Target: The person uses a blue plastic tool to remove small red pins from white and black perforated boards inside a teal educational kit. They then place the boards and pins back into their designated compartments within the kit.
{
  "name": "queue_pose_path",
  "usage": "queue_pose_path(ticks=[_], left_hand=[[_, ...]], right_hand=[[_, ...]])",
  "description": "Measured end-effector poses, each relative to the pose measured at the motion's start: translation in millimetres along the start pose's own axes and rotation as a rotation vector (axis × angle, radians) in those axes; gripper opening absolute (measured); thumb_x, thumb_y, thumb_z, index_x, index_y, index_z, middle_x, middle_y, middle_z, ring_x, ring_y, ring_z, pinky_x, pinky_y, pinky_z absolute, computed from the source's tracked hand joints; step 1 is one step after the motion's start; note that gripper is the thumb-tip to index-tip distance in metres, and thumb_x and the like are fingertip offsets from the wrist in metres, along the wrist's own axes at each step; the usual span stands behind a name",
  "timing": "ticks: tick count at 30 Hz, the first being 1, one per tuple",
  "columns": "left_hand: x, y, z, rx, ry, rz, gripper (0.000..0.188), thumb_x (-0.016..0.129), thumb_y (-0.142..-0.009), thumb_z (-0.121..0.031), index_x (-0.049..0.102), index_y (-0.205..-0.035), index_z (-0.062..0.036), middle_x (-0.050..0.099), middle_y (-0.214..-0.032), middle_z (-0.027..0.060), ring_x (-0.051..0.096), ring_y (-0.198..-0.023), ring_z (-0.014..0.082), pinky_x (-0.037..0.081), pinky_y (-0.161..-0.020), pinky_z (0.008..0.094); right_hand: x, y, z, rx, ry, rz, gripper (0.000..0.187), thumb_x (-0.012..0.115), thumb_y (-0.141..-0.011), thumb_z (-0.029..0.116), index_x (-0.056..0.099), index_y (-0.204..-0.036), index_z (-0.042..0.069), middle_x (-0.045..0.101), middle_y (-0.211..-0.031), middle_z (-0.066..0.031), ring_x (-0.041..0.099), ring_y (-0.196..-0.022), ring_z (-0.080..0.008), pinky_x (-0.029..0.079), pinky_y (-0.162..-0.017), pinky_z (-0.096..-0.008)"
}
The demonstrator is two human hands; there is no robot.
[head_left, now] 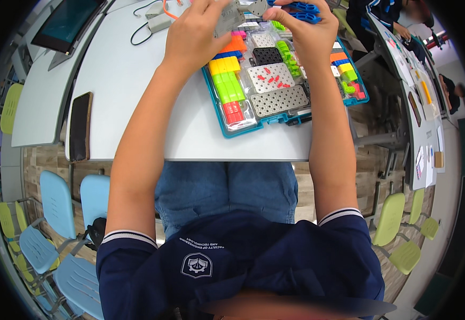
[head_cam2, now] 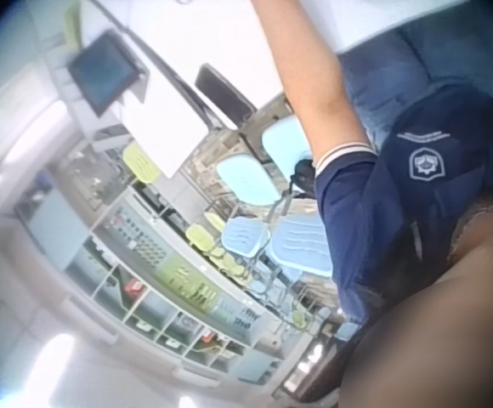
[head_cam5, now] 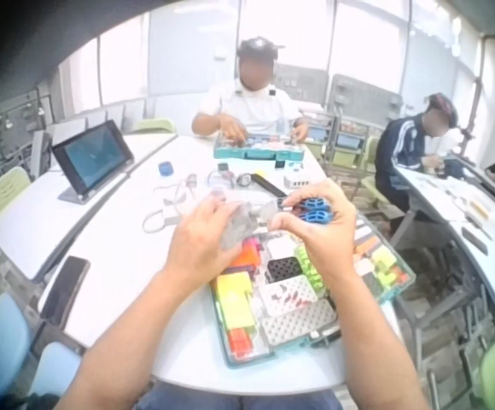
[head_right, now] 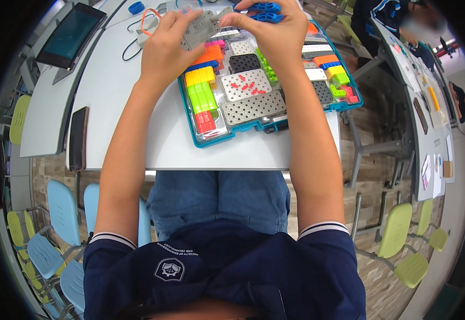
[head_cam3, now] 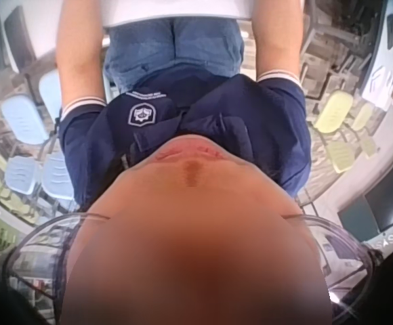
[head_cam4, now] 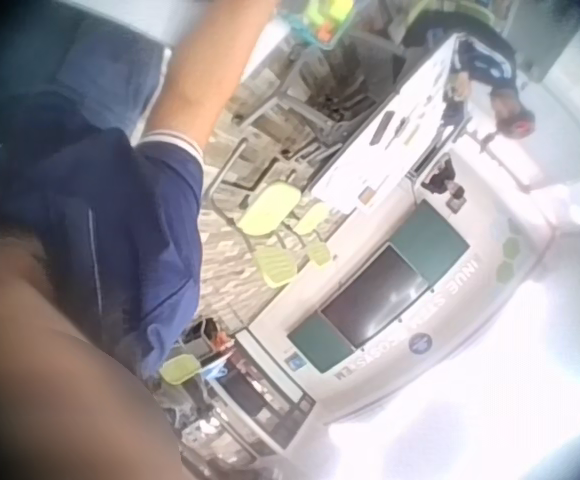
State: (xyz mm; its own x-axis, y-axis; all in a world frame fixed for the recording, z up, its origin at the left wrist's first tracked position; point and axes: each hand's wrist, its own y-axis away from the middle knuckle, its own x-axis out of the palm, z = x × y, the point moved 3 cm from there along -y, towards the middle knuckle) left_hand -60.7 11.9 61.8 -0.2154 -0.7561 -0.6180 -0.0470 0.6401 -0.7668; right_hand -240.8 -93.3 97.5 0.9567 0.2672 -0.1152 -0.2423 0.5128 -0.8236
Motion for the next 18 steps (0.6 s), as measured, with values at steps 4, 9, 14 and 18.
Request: queue_pose_path(ticks=[4, 9, 14, 18], left_hand=[[5, 2, 0, -0.041, -0.024, 0.011, 0.064, 0.084, -0.069, -0.018, 0.068, -0.132, -0.0212, 0.064, -0.124, 0.0018, 0.069, -0.103, 0.0262, 0.059, -0.078, 0.0377], [8, 4, -6, 0.022, -0.106, -0.091, 0.068, 0.085, -0.072, -0.022, 0.065, -0.137, -0.0249, 0.067, -0.125, 0.003, 0.068, -0.107, 0.0261, 0.059, -0.078, 0.0376], [-4, 2, -7, 0.059, -0.058, -0.16, 0.072, 0.085, -0.072, -0.026, 0.064, -0.14, -0.025, 0.071, -0.125, 0.0027, 0.067, -0.098, 0.0258, 0.059, -0.078, 0.0367], [-11, -3, -9, 0.096, 0.014, -0.27, 0.069, 0.083, -0.073, -0.027, 0.064, -0.14, -0.0227, 0.072, -0.124, 0.0012, 0.064, -0.087, 0.0255, 0.058, -0.076, 0.0354]], right_hand=[[8, 3, 19, -0.179, 0.099, 0.009, 0.03, 0.094, -0.06, 0.003, 0.072, -0.081, 0.004, 0.064, -0.078, -0.0036, 0.063, -0.074, -0.0134, 0.049, -0.068, -0.0286], [14, 8, 44, -0.263, 0.235, 0.062, 0.032, 0.098, -0.054, 0.012, 0.073, -0.075, 0.007, 0.06, -0.07, -0.0016, 0.058, -0.066, -0.0129, 0.044, -0.059, -0.0285], [17, 11, 64, -0.488, 0.318, 0.1, 0.032, 0.092, -0.072, 0.033, 0.075, -0.084, 0.01, 0.064, -0.076, -0.0027, 0.065, -0.065, -0.0164, 0.049, -0.054, -0.0278], [21, 8, 77, -0.653, 0.228, 0.007, 0.04, 0.097, -0.057, 0.039, 0.072, -0.074, 0.012, 0.061, -0.072, -0.0001, 0.063, -0.063, -0.014, 0.049, -0.052, -0.0252]])
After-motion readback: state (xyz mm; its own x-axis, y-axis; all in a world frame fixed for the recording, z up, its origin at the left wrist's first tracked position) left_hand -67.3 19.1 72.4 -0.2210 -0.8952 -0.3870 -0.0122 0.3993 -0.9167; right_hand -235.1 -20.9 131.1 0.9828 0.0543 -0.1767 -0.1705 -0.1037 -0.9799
